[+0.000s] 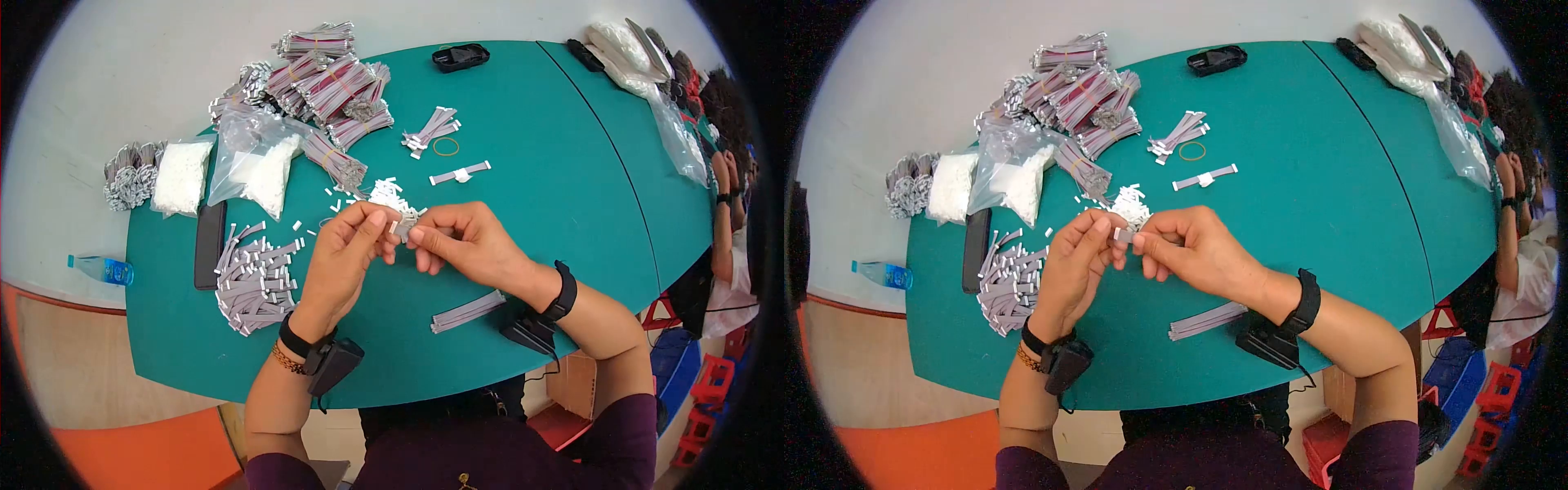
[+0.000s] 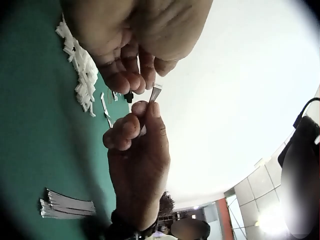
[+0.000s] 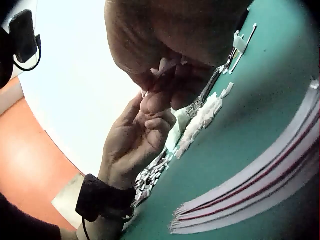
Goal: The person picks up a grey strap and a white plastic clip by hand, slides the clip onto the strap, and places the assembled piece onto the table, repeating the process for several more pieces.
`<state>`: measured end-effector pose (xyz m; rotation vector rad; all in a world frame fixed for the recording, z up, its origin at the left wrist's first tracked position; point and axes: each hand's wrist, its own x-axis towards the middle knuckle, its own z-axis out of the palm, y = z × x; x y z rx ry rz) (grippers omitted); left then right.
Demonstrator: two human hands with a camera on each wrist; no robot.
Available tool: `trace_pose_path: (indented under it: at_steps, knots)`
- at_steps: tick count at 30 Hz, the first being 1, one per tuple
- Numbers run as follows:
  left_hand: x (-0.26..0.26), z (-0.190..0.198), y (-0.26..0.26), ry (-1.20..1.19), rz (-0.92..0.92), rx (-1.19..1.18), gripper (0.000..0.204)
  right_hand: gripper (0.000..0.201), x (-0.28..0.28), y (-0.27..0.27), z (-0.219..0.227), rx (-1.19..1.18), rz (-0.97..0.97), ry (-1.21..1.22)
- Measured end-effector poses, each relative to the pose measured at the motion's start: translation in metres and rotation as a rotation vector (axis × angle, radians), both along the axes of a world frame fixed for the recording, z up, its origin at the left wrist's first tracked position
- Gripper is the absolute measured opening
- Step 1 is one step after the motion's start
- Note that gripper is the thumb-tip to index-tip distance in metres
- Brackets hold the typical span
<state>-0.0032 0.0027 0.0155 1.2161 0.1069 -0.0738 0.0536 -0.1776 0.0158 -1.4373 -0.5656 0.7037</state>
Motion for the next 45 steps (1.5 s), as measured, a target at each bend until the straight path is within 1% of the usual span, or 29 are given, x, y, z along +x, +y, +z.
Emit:
trace_pose_path:
  at_steps: [1, 3, 7, 9, 12, 13, 16, 19, 22, 25, 28, 29, 32, 35, 38, 41, 44, 45]
  knots:
    - [0.000, 0.002, -0.001, 0.019, -0.008, -0.017, 0.018, 0.022, 0.001, 0.000, 0.000, -0.002, -0.003, 0.016]
    - [0.001, -0.004, 0.001, -0.050, -0.012, 0.094, 0.018, 0.022, 0.001, -0.002, 0.001, -0.005, -0.009, 0.048]
    - [0.000, -0.004, 0.001, -0.152, -0.006, 0.348, 0.016, 0.020, 0.000, -0.001, -0.002, 0.001, 0.001, 0.003]
    - [-0.001, -0.004, 0.002, -0.150, 0.038, 0.345, 0.015, 0.019, -0.004, 0.000, -0.005, 0.026, 0.012, -0.050]
    - [-0.003, -0.008, 0.003, -0.139, 0.065, 0.284, 0.013, 0.017, -0.012, 0.002, -0.005, -0.053, -0.045, -0.440]
    - [-0.002, -0.009, 0.003, -0.136, 0.065, 0.255, 0.013, 0.017, -0.015, 0.003, -0.004, -0.063, -0.068, -0.504]
    - [-0.002, -0.005, 0.003, -0.137, 0.037, 0.239, 0.011, 0.016, -0.009, 0.001, -0.002, -0.004, -0.118, -0.236]
    - [-0.003, -0.001, -0.001, -0.186, 0.049, 0.277, 0.011, 0.016, -0.003, -0.002, -0.003, 0.010, -0.119, -0.172]
    - [-0.001, -0.004, 0.006, -0.169, 0.066, 0.255, 0.010, 0.019, -0.006, 0.002, -0.002, 0.019, 0.046, -0.110]
    - [0.000, 0.000, 0.009, -0.159, 0.065, 0.196, 0.012, 0.027, 0.002, -0.001, 0.003, 0.029, 0.106, 0.033]
    - [0.001, 0.004, 0.017, -0.136, 0.069, 0.199, 0.010, 0.033, 0.015, -0.006, 0.003, 0.019, 0.084, 0.119]
    - [0.002, 0.005, 0.018, -0.133, 0.080, 0.186, 0.010, 0.036, 0.019, -0.008, 0.003, -0.018, 0.087, 0.141]
    - [0.002, 0.007, 0.023, -0.128, 0.120, 0.170, 0.010, 0.041, 0.027, -0.012, -0.003, -0.006, 0.118, 0.177]
    - [0.002, 0.008, 0.025, -0.128, 0.149, 0.199, 0.010, 0.038, 0.023, -0.010, 0.001, -0.018, 0.100, 0.197]
    - [0.003, 0.009, 0.026, -0.120, 0.159, 0.234, 0.011, 0.031, 0.022, -0.009, 0.000, -0.046, 0.081, 0.109]
    - [0.004, 0.008, 0.029, -0.125, 0.180, 0.246, 0.011, 0.026, 0.018, -0.008, 0.000, -0.051, 0.112, 0.006]
    - [0.004, 0.009, 0.029, -0.132, 0.213, 0.252, 0.011, 0.023, 0.011, -0.004, 0.006, -0.036, 0.110, -0.059]
    - [0.004, 0.011, 0.029, -0.137, 0.216, 0.252, 0.011, 0.023, 0.011, -0.005, 0.006, -0.023, 0.089, -0.047]
